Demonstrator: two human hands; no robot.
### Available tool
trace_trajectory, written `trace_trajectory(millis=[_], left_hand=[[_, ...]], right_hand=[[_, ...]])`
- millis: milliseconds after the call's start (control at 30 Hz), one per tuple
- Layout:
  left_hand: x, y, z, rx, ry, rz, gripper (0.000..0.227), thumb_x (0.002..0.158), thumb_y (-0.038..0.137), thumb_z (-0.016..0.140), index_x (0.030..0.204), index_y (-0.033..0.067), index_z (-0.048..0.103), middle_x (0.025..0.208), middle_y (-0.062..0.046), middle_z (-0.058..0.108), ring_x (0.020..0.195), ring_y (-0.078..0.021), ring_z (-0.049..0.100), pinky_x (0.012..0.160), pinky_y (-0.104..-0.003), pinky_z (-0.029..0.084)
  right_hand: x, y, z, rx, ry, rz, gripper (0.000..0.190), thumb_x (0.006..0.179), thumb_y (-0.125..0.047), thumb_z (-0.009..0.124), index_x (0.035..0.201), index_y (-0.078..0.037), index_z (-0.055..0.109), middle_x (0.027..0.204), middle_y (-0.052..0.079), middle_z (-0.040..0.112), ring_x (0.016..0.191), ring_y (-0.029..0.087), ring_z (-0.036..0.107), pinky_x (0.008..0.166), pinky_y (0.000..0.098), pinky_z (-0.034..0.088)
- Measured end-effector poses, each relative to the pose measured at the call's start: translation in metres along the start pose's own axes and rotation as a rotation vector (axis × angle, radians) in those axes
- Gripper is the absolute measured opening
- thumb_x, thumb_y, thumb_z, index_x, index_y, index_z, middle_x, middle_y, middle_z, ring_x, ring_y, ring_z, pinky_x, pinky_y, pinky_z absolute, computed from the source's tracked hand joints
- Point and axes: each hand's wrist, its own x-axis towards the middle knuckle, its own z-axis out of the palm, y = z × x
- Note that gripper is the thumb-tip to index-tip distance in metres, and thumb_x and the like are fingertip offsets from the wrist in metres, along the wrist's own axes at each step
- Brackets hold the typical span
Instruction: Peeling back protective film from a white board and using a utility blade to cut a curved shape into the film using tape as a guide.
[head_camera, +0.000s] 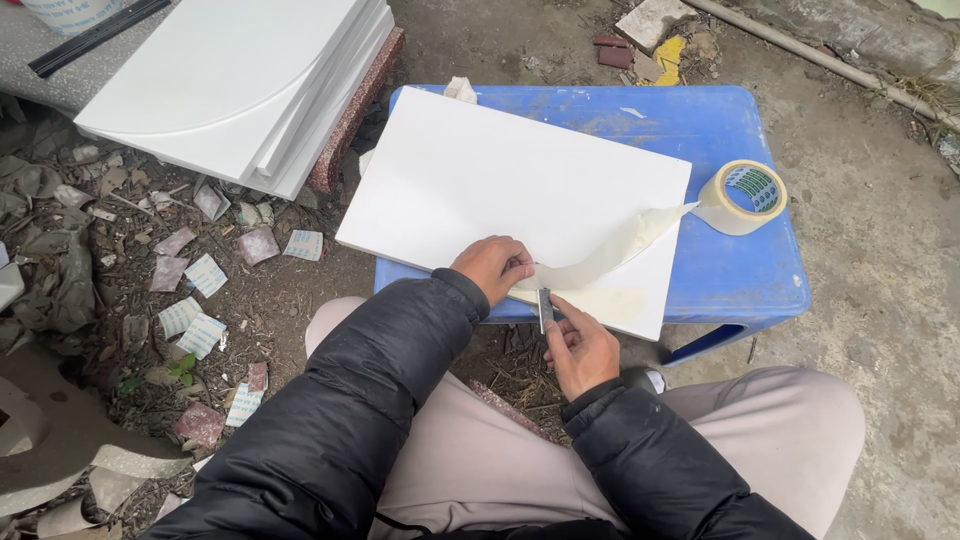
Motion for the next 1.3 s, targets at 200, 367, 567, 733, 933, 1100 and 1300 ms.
trace_trajectory(millis=[200,367,567,733,933,1100,1300], left_hand=[[-0.003,0.005,-0.003,-0.021,0.023,0.004,0.015,0.111,0.026,0.080,0.111,0.0119,0.084,0.097,-0.008,0.080,0.095,-0.0290,0.077,0.092,-0.045,0.065],[-0.004,-0.001,-0.001,-0.031,0.019,0.002,0.018,0.112,0.029,0.079,0.111,0.0121,0.084,0.098,-0.008,0.080,0.094,-0.0281,0.077,0.092,-0.044,0.064],[-0.001,-0.003,0.003,-0.033,0.027,0.014,0.018,0.112,0.030,0.080,0.111,0.0121,0.084,0.097,-0.008,0.080,0.092,-0.0279,0.076,0.089,-0.044,0.064],[-0.004,0.001,0.000,-0.046,0.039,0.018,0.019,0.112,0.030,0.080,0.111,0.0119,0.085,0.097,-0.008,0.081,0.090,-0.0277,0.076,0.087,-0.044,0.065],[-0.001,-0.001,0.001,-0.025,0.025,0.022,0.016,0.112,0.028,0.080,0.110,0.0132,0.084,0.098,-0.008,0.081,0.090,-0.0282,0.076,0.087,-0.044,0.065],[-0.002,-0.003,0.002,-0.024,0.033,0.017,0.016,0.111,0.029,0.080,0.110,0.0137,0.085,0.098,-0.007,0.081,0.089,-0.0273,0.076,0.086,-0.044,0.065],[-0.003,0.000,0.001,-0.048,0.027,0.013,0.016,0.111,0.029,0.080,0.110,0.0134,0.084,0.097,-0.007,0.081,0.087,-0.0267,0.075,0.084,-0.044,0.065]], right_hand=[[0.011,-0.005,0.008,0.027,-0.020,-0.029,0.045,0.115,-0.010,0.069,0.159,0.001,0.071,0.097,0.023,0.076,0.073,0.029,0.085,0.057,0.0396,0.077],[0.005,0.011,0.011,0.084,0.012,0.017,0.042,0.111,-0.013,0.076,0.150,0.002,0.076,0.093,0.022,0.077,0.069,0.028,0.084,0.055,0.0370,0.076],[0.004,0.014,0.012,0.151,0.038,0.041,0.037,0.111,-0.011,0.078,0.143,0.006,0.077,0.092,0.024,0.077,0.068,0.027,0.083,0.054,0.0358,0.074],[0.010,0.017,0.022,0.184,0.049,0.036,0.034,0.109,-0.009,0.080,0.140,0.007,0.078,0.090,0.024,0.077,0.067,0.026,0.083,0.053,0.0344,0.074],[0.005,0.017,0.021,0.184,0.052,0.034,0.033,0.109,-0.008,0.080,0.138,0.007,0.079,0.089,0.025,0.079,0.064,0.027,0.082,0.051,0.0357,0.072],[0.004,0.015,0.022,0.178,0.056,0.012,0.032,0.109,-0.007,0.081,0.137,0.007,0.080,0.088,0.025,0.078,0.064,0.026,0.082,0.050,0.0353,0.071],[0.008,0.018,0.027,0.133,0.024,-0.001,0.032,0.111,-0.011,0.078,0.139,0.005,0.079,0.088,0.023,0.078,0.066,0.025,0.083,0.051,0.0358,0.071]])
